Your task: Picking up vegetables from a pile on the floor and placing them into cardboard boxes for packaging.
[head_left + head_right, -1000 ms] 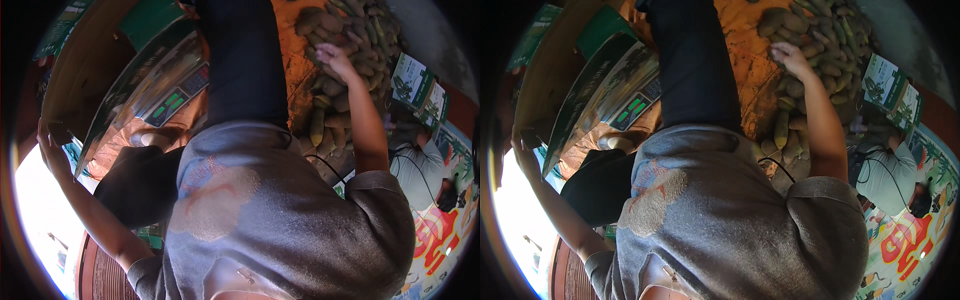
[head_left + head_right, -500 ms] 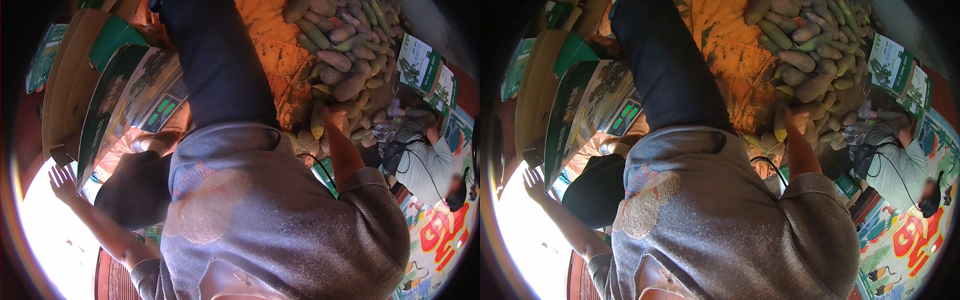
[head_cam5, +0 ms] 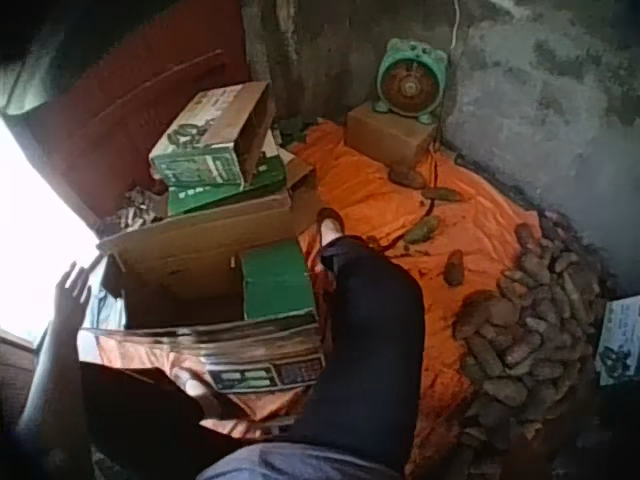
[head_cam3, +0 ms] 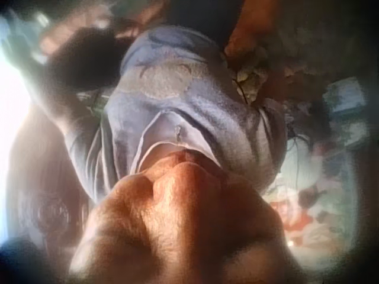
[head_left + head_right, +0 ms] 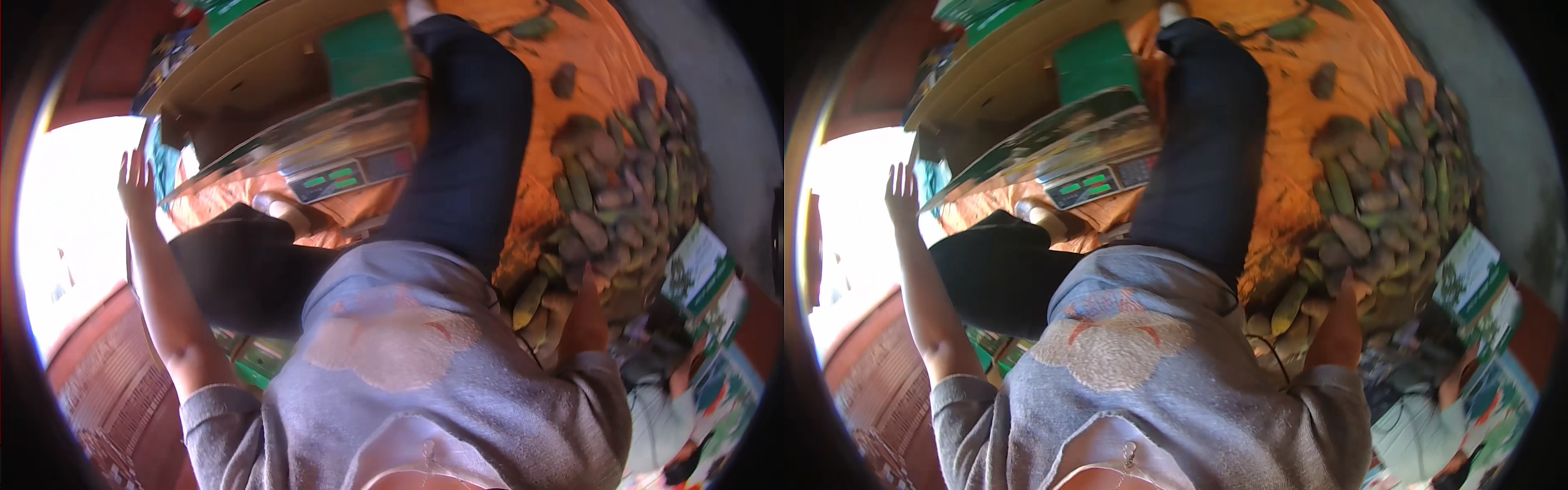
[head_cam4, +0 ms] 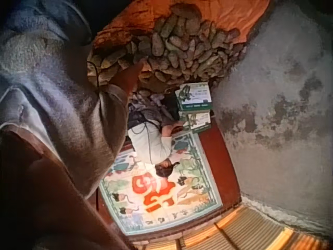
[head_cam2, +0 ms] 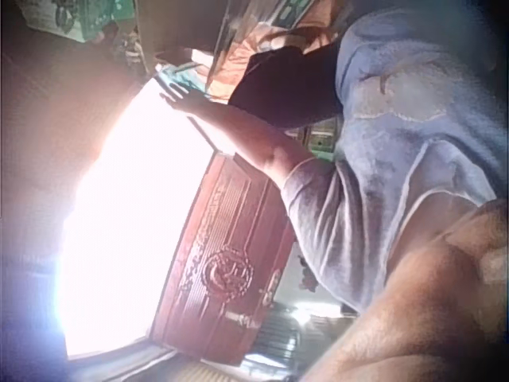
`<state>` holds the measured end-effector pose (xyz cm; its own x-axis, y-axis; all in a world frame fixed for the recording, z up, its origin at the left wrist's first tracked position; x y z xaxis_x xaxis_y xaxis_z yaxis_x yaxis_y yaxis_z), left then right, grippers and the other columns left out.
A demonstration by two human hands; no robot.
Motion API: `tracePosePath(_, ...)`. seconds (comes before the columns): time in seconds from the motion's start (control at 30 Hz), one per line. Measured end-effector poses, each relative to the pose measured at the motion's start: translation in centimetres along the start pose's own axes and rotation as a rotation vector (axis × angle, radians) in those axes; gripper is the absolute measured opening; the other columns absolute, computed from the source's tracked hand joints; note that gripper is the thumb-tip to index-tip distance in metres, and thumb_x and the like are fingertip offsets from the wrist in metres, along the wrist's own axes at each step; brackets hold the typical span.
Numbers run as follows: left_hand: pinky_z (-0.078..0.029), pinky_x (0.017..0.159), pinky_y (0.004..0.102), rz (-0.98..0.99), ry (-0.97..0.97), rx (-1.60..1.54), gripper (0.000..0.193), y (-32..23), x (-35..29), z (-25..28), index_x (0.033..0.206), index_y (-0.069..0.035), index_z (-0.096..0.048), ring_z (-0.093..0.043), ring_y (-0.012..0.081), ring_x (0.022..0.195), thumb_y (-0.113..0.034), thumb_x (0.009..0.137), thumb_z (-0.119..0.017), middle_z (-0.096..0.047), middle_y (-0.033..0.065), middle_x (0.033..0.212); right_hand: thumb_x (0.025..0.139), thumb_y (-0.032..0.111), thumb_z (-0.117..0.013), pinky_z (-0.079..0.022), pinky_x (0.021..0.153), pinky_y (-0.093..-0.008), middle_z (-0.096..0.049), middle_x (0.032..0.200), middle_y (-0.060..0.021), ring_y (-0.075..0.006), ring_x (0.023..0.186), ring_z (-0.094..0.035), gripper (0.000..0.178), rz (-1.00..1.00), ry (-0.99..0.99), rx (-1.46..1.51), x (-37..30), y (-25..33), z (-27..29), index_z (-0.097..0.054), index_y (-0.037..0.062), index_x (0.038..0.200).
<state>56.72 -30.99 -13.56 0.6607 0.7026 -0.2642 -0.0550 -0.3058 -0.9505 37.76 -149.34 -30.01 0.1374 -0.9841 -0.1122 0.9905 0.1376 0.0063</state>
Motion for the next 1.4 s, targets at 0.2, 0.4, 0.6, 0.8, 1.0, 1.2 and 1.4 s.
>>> tracePosePath(0.2,-0.039,0.113,0.0389,-0.139,-0.036,0.065,0.046,-6.3,-5.0,-8.6,0.143,-0.002,-0.046,-0.049,0.0272,0.134,-0.018,0.101,-0.050,-0.055,0.0157,0.139,0.065,0.053,-0.089,-0.050,0.102,-0.0489,-0.056,0.130,-0.0304,-0.0453,0.118,-0.059,0.108,0.003,-0.010,0.047,-8.4,3.8,2.0,-0.033,-0.0084,0.133)
tracePosePath(0.4,-0.042,0.108,0.0361,-0.360,0.238,0.301,0.045,-10.2,-6.3,-10.9,0.140,-0.003,-0.053,-0.056,0.0226,0.127,-0.026,0.101,-0.053,-0.061,0.0121,0.135,0.072,0.045,-0.087,-0.054,0.094,-0.0493,-0.056,0.135,-0.0232,-0.0364,0.116,-0.061,0.102,0.554,0.035,0.675,-11.2,16.5,8.1,-0.035,-0.0064,0.142)
tracePosePath(0.6,-0.040,0.107,0.0338,-0.472,0.444,0.582,0.043,-10.7,-7.0,-16.6,0.134,-0.007,-0.061,-0.057,0.0170,0.124,-0.033,0.100,-0.059,-0.065,0.0077,0.130,0.085,0.022,-0.080,-0.048,0.097,-0.0379,-0.052,0.137,-0.0145,-0.0234,0.118,-0.057,0.076,1.050,0.404,1.194,-30.2,34.3,26.5,-0.039,-0.0016,0.143)
tracePosePath(0.8,-0.045,0.102,0.0303,-0.523,0.592,0.740,0.036,-8.8,-5.5,-16.9,0.130,-0.008,-0.065,-0.062,0.0141,0.113,-0.027,0.100,-0.062,-0.070,0.0056,0.121,0.075,0.023,-0.081,-0.045,0.102,-0.0402,-0.056,0.130,-0.0150,-0.0262,0.118,-0.058,0.080,1.914,0.748,0.691,-56.6,43.8,36.3,-0.042,-0.0050,0.138)
tracePosePath(1.0,-0.052,0.080,0.0348,-0.590,0.515,0.904,0.031,-9.2,-6.1,-16.0,0.107,0.000,-0.072,-0.068,0.0187,0.082,-0.028,0.096,-0.068,-0.074,0.0142,0.091,0.068,0.027,-0.079,-0.052,0.091,-0.0420,-0.065,0.112,-0.0284,-0.0377,0.103,-0.067,0.067,2.428,0.806,-0.362,-79.4,47.6,27.6,-0.055,-0.0086,0.120)
tracePosePath(1.2,-0.052,0.075,0.0361,-0.638,0.531,0.874,0.029,-9.7,-6.2,-15.9,0.105,0.000,-0.073,-0.066,0.0271,0.075,-0.027,0.094,-0.069,-0.071,0.0164,0.085,0.073,0.034,-0.078,-0.048,0.102,-0.0415,-0.062,0.127,-0.0226,-0.0346,0.117,-0.061,0.064,2.317,0.547,-1.442,-87.0,47.1,13.2,-0.061,-0.0020,0.122)
tracePosePath(1.4,-0.052,0.067,0.0372,-0.646,0.525,0.822,0.025,-8.8,-5.8,-15.6,0.105,-0.001,-0.073,-0.069,0.0266,0.071,-0.023,0.095,-0.067,-0.072,0.0155,0.087,0.081,0.035,-0.073,-0.047,0.102,-0.0416,-0.061,0.130,-0.0191,-0.0334,0.120,-0.060,0.059,2.474,0.719,-1.265,-89.0,47.2,-2.4,-0.060,0.0038,0.130)
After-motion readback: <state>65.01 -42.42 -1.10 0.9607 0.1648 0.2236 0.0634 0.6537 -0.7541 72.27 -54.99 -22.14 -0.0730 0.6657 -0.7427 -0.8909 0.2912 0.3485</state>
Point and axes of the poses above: each hand's wrist, its own x-axis towards the middle knuckle, its own z-axis out of the back of the hand, y = z × x, the point moved 3 cm from there along x, towards the middle knuckle
